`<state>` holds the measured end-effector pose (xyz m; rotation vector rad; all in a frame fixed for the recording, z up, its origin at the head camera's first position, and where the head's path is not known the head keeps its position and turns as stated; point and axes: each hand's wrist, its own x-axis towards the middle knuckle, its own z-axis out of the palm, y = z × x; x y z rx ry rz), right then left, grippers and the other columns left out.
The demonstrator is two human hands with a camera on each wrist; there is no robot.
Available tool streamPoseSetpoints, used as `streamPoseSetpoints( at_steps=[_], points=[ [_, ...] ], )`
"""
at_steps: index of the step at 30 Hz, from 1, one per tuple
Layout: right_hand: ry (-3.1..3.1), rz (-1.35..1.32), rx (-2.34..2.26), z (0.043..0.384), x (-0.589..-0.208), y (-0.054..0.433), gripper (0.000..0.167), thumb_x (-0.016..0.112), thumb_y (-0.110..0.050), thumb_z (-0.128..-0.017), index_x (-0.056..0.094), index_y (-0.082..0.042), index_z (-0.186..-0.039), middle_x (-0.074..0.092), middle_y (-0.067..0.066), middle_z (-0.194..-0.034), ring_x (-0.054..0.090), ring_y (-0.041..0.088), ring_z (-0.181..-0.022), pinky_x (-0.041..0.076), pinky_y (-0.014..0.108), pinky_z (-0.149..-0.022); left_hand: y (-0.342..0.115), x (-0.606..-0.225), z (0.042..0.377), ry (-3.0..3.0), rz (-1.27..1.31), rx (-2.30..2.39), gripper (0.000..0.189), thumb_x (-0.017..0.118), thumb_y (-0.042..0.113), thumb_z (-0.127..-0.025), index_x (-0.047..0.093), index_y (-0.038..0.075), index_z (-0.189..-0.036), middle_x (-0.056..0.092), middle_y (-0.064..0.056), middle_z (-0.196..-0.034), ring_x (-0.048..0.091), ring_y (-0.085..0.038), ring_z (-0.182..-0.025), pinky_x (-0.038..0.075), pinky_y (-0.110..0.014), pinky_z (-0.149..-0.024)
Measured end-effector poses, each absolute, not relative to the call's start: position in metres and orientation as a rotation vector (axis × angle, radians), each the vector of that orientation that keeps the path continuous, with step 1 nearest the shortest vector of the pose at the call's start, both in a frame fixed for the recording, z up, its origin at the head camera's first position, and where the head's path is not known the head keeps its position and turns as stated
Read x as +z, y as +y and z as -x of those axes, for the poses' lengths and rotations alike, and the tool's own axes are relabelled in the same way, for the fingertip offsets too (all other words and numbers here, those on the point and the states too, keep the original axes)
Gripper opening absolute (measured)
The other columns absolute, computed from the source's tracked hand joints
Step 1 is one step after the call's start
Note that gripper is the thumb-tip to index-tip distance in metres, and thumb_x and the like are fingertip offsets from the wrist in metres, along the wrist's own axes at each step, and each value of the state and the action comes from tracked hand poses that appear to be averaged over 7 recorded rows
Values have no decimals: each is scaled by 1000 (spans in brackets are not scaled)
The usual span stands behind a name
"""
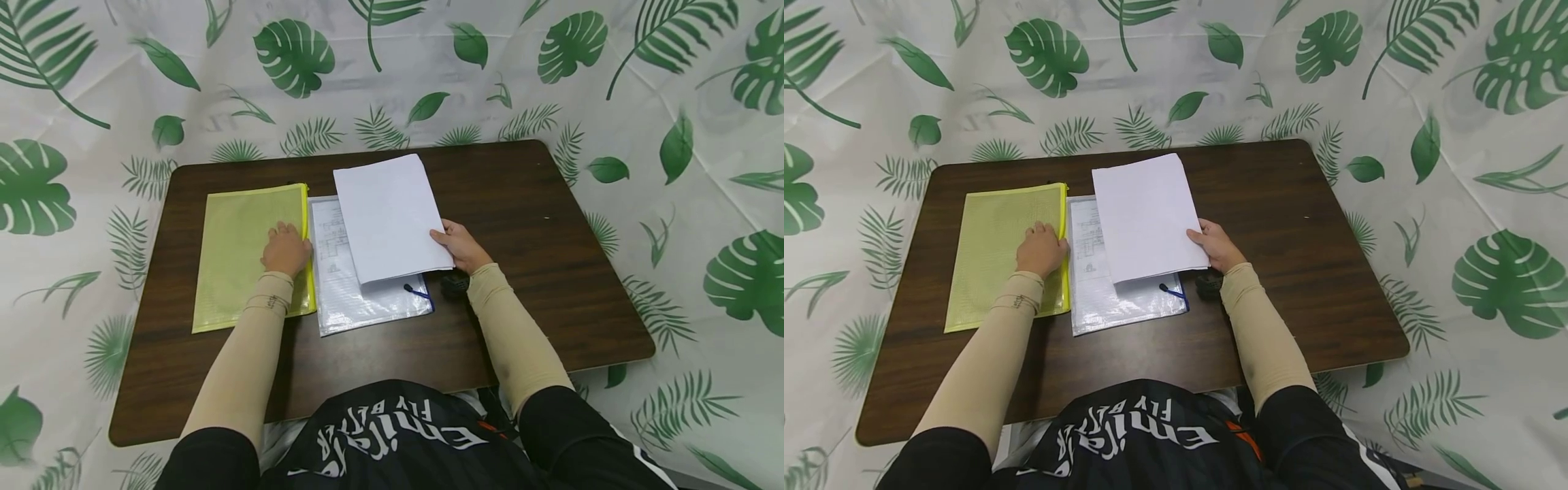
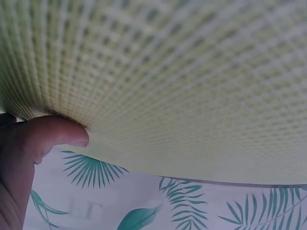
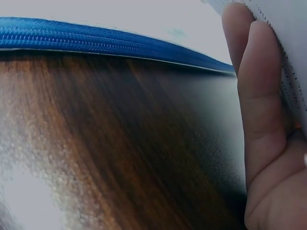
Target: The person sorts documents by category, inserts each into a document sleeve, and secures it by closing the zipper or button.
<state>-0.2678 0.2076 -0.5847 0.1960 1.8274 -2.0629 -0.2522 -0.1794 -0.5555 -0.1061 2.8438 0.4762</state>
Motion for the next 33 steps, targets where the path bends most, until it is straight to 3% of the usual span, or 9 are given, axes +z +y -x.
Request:
streamPoseSetpoints(
  at_steps=[25,33],
  points=[
    [1908,-133,-1959,268,-579,196,48,53,-10,-106,41,4,-150,71,7,-97,72,17,-76,59,30,-65,-174,-553,251,2861,82,494,67,34,32,-107,19,-12,-156,12,-33,-163,12,-51,-150,41,-77,-92],
    [1897,-85,-1902,269,-580,185,50,53,-11,-106,39,0,-153,69,15,-110,73,21,-82,61,35,-69,-176,-557,253,2890,-10,444,67,32,30,-106,22,-16,-153,15,-37,-160,17,-54,-147,44,-71,-94]
  ],
)
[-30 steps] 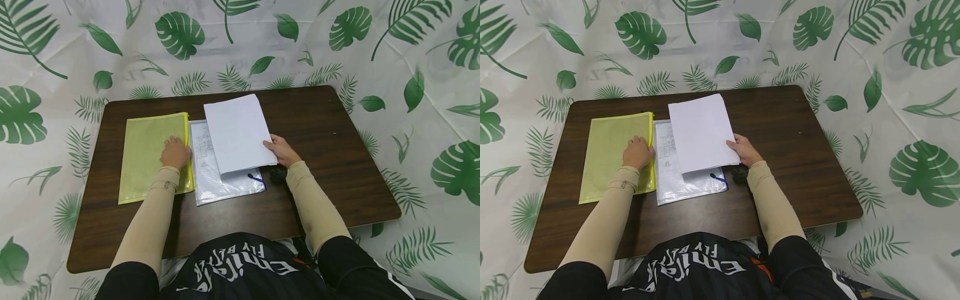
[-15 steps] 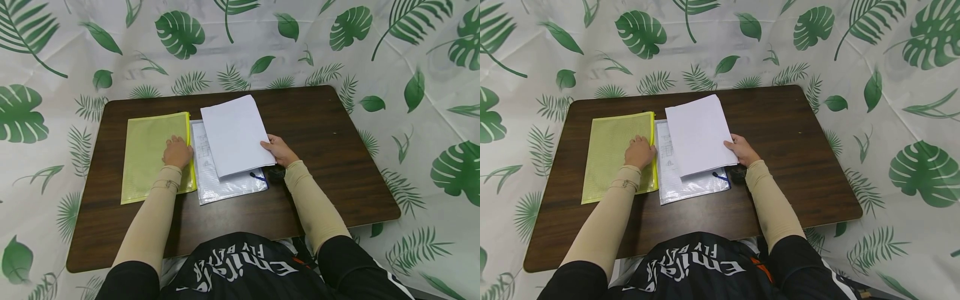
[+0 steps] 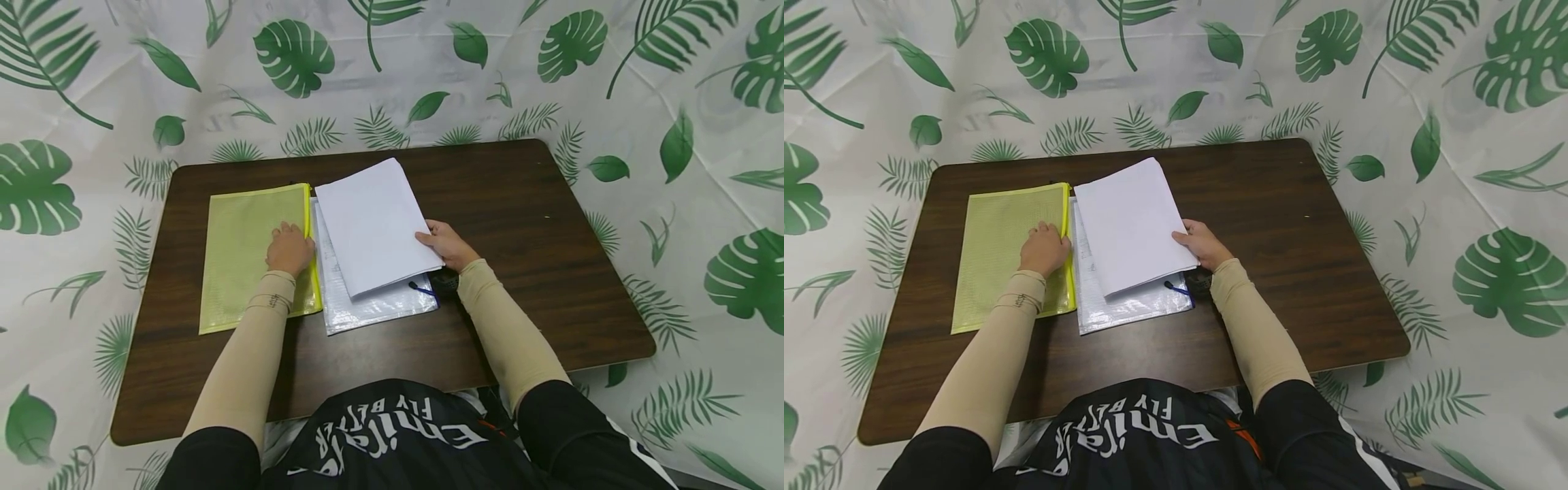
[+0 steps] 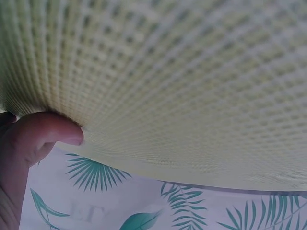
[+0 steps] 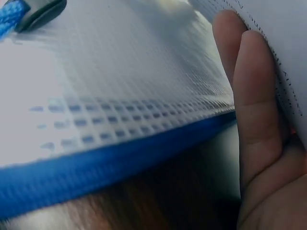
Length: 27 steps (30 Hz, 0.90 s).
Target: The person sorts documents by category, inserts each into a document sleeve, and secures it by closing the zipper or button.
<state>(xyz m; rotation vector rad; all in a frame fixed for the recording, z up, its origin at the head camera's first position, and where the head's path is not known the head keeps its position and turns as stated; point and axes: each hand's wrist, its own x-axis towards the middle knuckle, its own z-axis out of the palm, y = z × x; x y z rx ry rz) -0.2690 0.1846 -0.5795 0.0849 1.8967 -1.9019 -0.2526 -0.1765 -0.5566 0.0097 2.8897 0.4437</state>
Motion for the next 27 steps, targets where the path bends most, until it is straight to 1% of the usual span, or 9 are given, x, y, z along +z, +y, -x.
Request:
streamPoseSetpoints(
  at_steps=[4,13,16,22,27],
  points=[
    [1896,-92,-1882,268,-578,181,52,53,-12,-106,38,-1,-154,67,19,-116,73,22,-84,61,36,-70,-177,-558,253,2906,-18,453,66,32,30,-106,24,-17,-152,18,-38,-159,19,-54,-146,46,-71,-93],
    [1907,-85,-1867,266,-576,174,49,55,-11,-106,42,2,-151,71,15,-105,73,21,-77,60,34,-66,-177,-556,251,2911,-13,497,65,31,29,-107,25,-17,-152,18,-38,-159,19,-54,-146,44,-69,-96],
    [1921,-96,-1860,265,-576,171,49,55,-11,-105,42,1,-151,71,15,-104,73,21,-76,60,33,-65,-178,-556,252,2901,-7,510,65,31,29,-107,25,-17,-152,18,-37,-160,18,-54,-147,44,-70,-97],
    [1956,-102,-1836,267,-576,167,49,56,-13,-105,44,1,-151,71,17,-106,73,20,-75,60,33,-65,-179,-556,251,2911,-20,525,65,31,30,-106,27,-18,-151,21,-38,-158,22,-54,-145,44,-68,-98],
    [1958,-105,-1827,269,-573,163,48,57,-13,-105,46,1,-149,70,18,-109,73,21,-77,60,34,-66,-179,-556,251,2930,-41,539,64,30,28,-106,28,-19,-149,21,-40,-157,23,-56,-143,42,-67,-101]
  ],
)
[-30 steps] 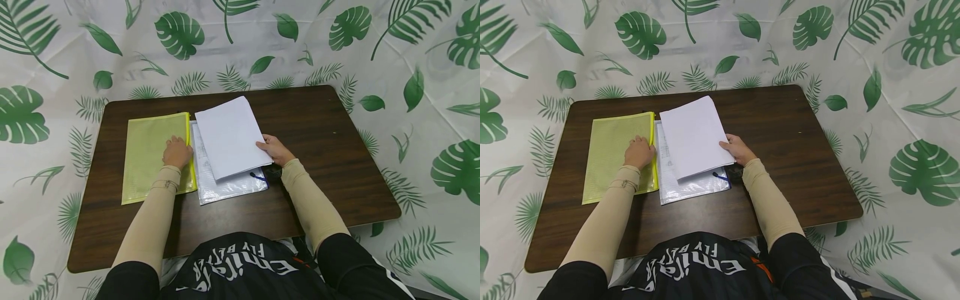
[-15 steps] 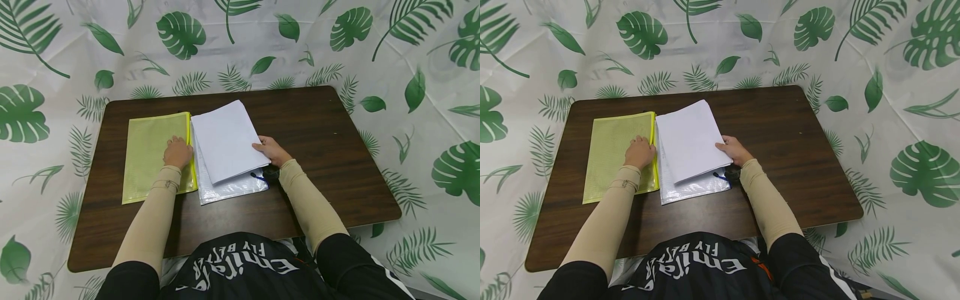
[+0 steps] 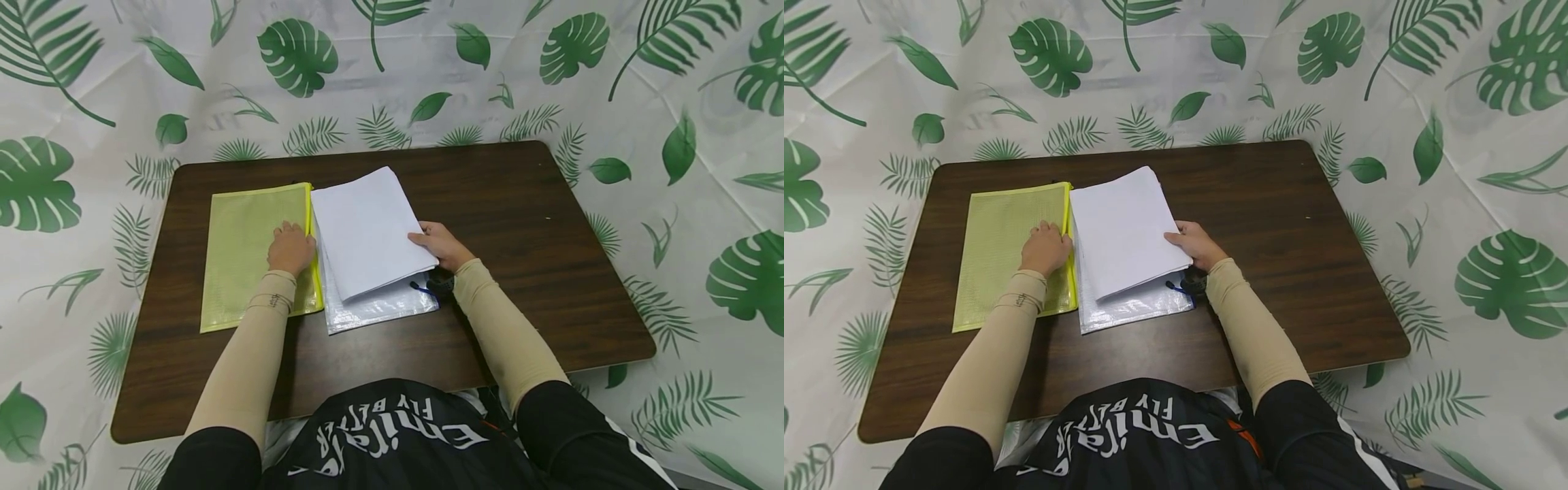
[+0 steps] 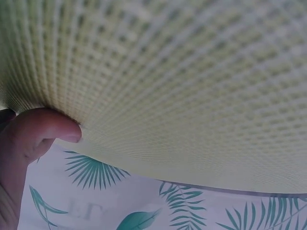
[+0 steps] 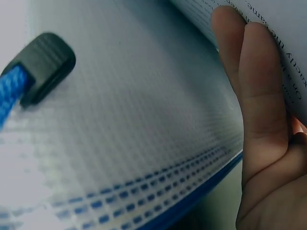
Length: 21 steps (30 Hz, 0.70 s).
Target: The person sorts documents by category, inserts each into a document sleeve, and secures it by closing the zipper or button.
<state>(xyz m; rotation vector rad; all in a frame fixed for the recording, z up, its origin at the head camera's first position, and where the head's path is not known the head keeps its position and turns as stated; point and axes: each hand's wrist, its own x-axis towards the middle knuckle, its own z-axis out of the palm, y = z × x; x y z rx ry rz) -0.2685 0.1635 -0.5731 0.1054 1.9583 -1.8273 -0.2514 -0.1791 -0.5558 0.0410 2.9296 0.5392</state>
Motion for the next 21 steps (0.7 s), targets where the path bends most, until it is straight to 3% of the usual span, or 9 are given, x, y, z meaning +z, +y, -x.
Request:
streamPoseSetpoints(
  at_steps=[8,16,21],
  points=[
    [1911,-106,-1856,268,-566,152,49,57,-11,-104,45,0,-151,70,20,-112,74,22,-79,61,35,-68,-180,-556,252,2916,-40,545,64,29,28,-107,27,-18,-150,19,-40,-158,21,-56,-145,35,-66,-109],
    [1905,-63,-1875,268,-568,137,46,56,-10,-105,45,3,-148,68,21,-114,73,22,-82,61,36,-70,-179,-554,250,2942,-32,552,60,33,29,-106,39,-18,-144,35,-39,-147,38,-53,-131,45,-63,-97],
    [1914,-92,-1876,266,-570,128,48,56,-9,-105,43,0,-150,65,23,-123,72,22,-88,61,35,-73,-180,-553,251,2923,-24,536,65,31,32,-107,32,-18,-149,27,-38,-155,30,-53,-140,40,-62,-106]
  ],
)
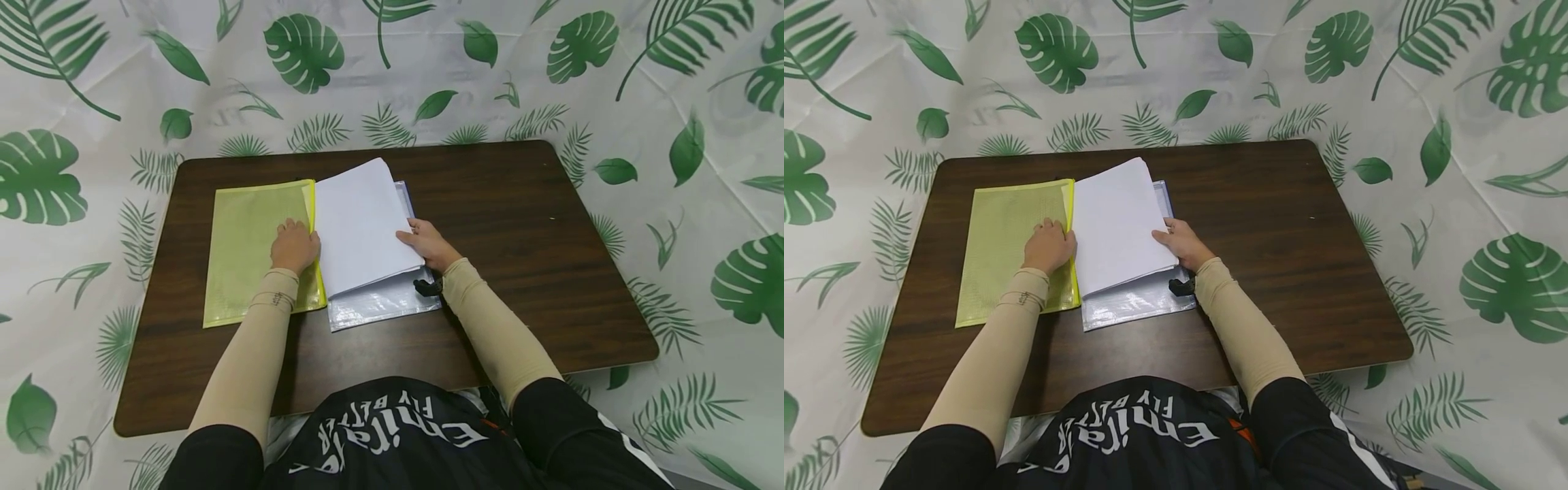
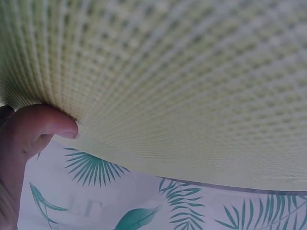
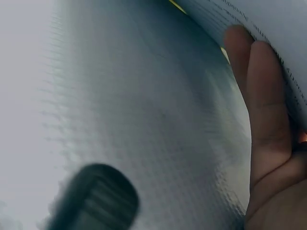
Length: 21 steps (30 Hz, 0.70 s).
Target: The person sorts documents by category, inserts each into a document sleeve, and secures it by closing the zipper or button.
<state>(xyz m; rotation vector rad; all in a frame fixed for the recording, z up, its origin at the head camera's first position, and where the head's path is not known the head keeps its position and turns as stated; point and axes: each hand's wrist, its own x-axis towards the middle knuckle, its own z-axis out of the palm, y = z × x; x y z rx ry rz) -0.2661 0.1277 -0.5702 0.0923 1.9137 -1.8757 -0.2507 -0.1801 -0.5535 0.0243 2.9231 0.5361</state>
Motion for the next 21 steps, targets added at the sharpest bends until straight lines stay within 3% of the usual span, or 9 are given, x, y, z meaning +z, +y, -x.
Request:
streamPoseSetpoints(
  at_steps=[11,17,21],
  points=[
    [2055,-97,-1803,266,-579,121,49,57,-11,-104,45,-3,-151,66,21,-123,70,24,-89,60,38,-73,-180,-553,251,2879,-6,534,68,34,31,-104,25,-16,-153,15,-37,-161,15,-53,-148,34,-63,-111],
    [2156,-61,-1719,261,-577,117,55,57,-14,-104,38,-2,-155,59,20,-137,66,25,-100,58,36,-81,-181,-554,252,2867,-16,536,68,32,31,-104,23,-14,-154,13,-37,-161,14,-53,-148,32,-62,-113],
    [2147,-58,-1709,257,-574,113,54,58,-12,-104,39,-2,-154,58,20,-138,65,26,-103,57,37,-85,-181,-556,252,2855,-9,536,68,31,32,-105,22,-14,-154,12,-37,-161,12,-53,-149,30,-62,-114]
  ],
)
